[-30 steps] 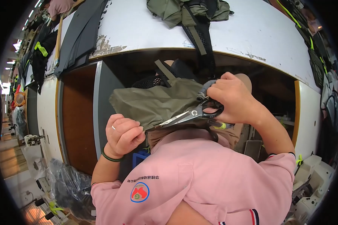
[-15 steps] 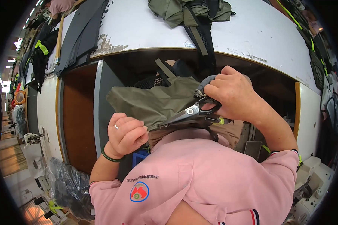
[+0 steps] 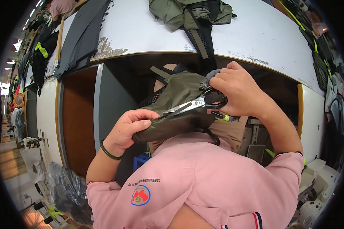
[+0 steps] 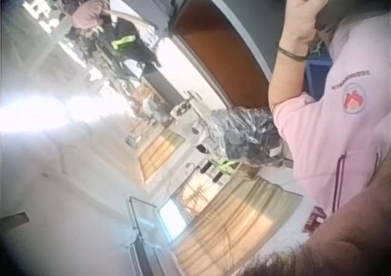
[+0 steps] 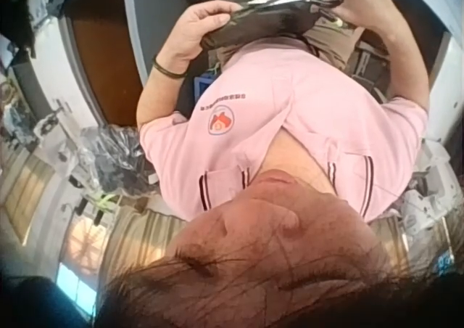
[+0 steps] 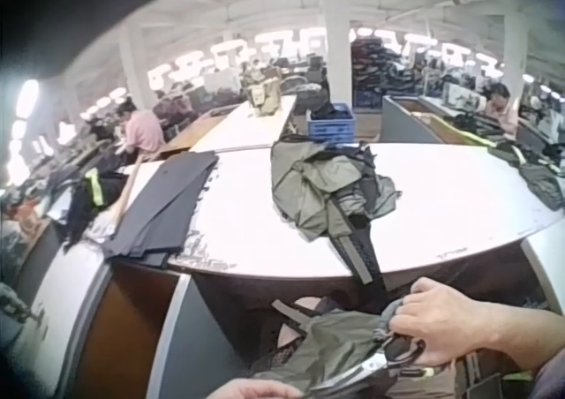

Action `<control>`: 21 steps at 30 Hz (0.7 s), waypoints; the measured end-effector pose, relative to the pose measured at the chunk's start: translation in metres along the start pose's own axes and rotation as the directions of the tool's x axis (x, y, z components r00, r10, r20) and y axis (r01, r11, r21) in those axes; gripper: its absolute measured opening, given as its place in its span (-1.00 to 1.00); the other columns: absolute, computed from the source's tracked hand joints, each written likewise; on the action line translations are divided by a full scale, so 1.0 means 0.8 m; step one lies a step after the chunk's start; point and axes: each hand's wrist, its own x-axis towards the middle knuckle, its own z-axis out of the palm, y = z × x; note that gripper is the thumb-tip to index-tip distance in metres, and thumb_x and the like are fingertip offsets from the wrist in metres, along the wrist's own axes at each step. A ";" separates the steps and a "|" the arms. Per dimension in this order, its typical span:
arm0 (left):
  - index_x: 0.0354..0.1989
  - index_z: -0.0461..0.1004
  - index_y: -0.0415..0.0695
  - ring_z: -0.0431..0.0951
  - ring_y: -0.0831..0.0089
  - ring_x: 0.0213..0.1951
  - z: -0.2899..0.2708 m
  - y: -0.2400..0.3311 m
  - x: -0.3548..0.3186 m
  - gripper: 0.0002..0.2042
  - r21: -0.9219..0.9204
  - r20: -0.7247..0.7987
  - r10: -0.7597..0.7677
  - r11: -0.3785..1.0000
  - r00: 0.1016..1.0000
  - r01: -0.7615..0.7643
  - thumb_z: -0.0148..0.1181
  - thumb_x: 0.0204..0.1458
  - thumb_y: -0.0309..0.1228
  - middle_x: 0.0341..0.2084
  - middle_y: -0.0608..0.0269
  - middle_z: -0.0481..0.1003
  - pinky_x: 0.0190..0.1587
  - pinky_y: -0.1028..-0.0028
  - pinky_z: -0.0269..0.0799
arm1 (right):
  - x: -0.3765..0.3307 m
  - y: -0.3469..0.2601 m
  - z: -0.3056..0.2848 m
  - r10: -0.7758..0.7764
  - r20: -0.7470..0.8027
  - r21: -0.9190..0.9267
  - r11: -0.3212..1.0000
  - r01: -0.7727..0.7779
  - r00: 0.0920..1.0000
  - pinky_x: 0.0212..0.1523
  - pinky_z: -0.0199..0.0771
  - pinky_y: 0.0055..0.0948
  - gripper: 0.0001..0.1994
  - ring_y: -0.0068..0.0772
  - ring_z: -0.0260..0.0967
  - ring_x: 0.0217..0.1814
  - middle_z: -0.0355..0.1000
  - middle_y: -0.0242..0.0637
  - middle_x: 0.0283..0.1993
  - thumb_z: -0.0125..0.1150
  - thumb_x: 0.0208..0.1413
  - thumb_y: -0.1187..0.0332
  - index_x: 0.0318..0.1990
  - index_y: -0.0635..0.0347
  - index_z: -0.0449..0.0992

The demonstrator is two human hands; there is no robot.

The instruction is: Trimming loose threads and edges of a green fabric vest using scissors.

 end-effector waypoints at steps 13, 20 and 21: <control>-0.03 0.54 -0.29 0.46 0.66 -0.15 0.001 0.000 0.001 -0.75 0.097 0.038 -0.015 0.995 0.999 0.012 0.12 0.15 -0.50 -0.16 0.34 0.54 -0.02 0.61 0.37 | 0.020 0.001 -0.010 -0.036 0.251 0.016 0.999 0.033 0.967 -0.20 0.26 -0.33 -0.60 -0.18 0.37 -0.42 0.35 -0.30 -0.60 0.51 -0.31 0.10 -0.54 0.15 0.40; -0.03 0.55 -0.29 0.46 0.64 -0.14 0.004 0.003 0.001 -0.75 0.102 0.046 -0.009 0.995 0.999 0.004 0.12 0.14 -0.51 -0.16 0.33 0.54 -0.01 0.60 0.37 | 0.020 0.003 -0.009 -0.011 0.279 0.041 0.999 0.000 0.960 -0.21 0.27 -0.32 -0.59 -0.17 0.37 -0.45 0.36 -0.29 -0.60 0.51 -0.30 0.08 -0.56 0.14 0.38; -0.03 0.55 -0.29 0.46 0.64 -0.14 0.003 0.003 0.002 -0.75 0.101 0.046 -0.009 0.995 0.999 0.005 0.12 0.14 -0.51 -0.16 0.33 0.54 -0.01 0.60 0.37 | 0.021 0.004 -0.008 -0.049 0.239 0.071 0.997 0.033 0.970 -0.22 0.28 -0.32 -0.59 -0.16 0.36 -0.46 0.36 -0.29 -0.60 0.52 -0.30 0.09 -0.56 0.13 0.39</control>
